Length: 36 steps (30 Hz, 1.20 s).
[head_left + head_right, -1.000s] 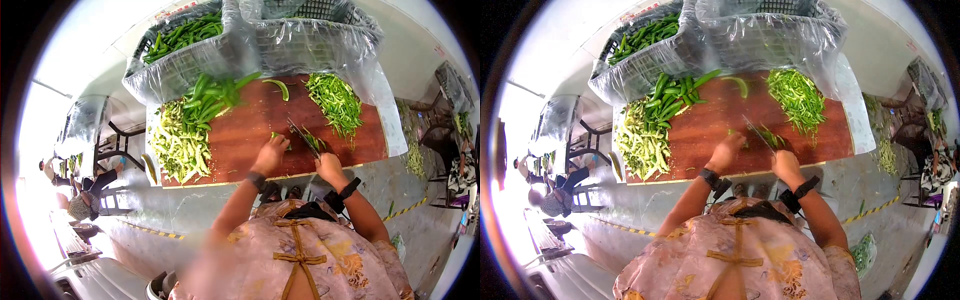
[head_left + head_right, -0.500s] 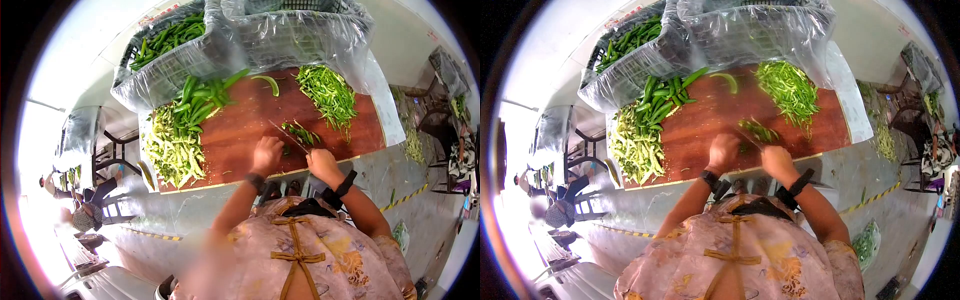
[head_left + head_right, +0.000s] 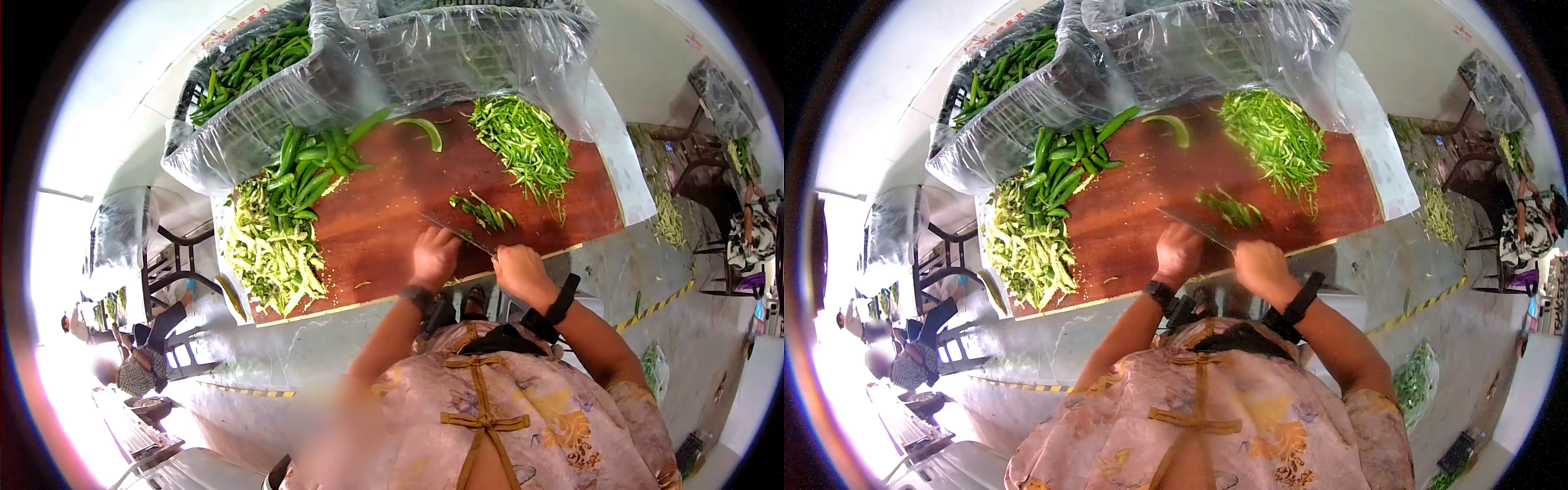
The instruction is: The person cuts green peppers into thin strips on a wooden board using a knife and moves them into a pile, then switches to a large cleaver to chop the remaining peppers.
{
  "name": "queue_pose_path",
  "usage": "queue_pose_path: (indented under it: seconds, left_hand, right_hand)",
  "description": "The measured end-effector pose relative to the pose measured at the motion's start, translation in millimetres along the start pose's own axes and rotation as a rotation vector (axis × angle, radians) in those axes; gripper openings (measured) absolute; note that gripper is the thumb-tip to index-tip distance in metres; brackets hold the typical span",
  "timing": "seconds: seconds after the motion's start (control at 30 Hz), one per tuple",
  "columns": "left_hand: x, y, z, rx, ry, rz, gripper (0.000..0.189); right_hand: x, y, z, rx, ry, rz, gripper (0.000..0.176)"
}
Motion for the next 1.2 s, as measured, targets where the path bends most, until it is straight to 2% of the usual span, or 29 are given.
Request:
queue_pose_path:
  seconds: [0.47,0.57,0.67,0.7,0.87,0.93,1.2]
  left_hand:
    - [-3.9,-1.7,-0.2,-0.042,-0.01,-0.042,0.022]
    - [-5.6,0.2,-3.8,-0.132,-0.042,-0.04,0.023]
    - [-7.9,1.0,-3.6,-0.041,-0.016,-0.104,0.017]
    - [-6.5,0.0,-2.7,-0.026,-0.005,-0.087,0.017]
    - [-3.9,-1.9,-0.1,0.034,0.021,-0.074,0.019]
    - [-5.4,1.9,-3.7,-0.16,-0.023,-0.038,0.026]
    - [-3.2,-0.5,0.4,-0.141,-0.008,-0.044,0.024]
  right_hand:
    - [-12.3,7.9,26.9,0.108,-0.166,-0.089,0.018]
    - [-14.1,19.5,46.6,0.199,-0.193,-0.07,0.018]
    - [-17.4,19.9,60.2,0.185,-0.173,-0.083,0.02]
    - [-14.3,19.2,64.3,0.126,-0.077,-0.058,0.021]
    - [-4.4,1.3,34.9,0.089,-0.057,0.002,0.019]
    - [-2.4,-0.8,22.8,0.03,-0.045,-0.032,0.018]
    - [-1.1,1.6,22.8,-0.006,-0.074,-0.076,0.016]
Point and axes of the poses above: each hand's wrist, its own z-axis towards the middle knuckle, its own y-axis out of the palm, x = y × z, the point moved 3 cm from there along z, towards the middle knuckle, and after that the axes turned 5 degrees about y, right-handed, at the moved point
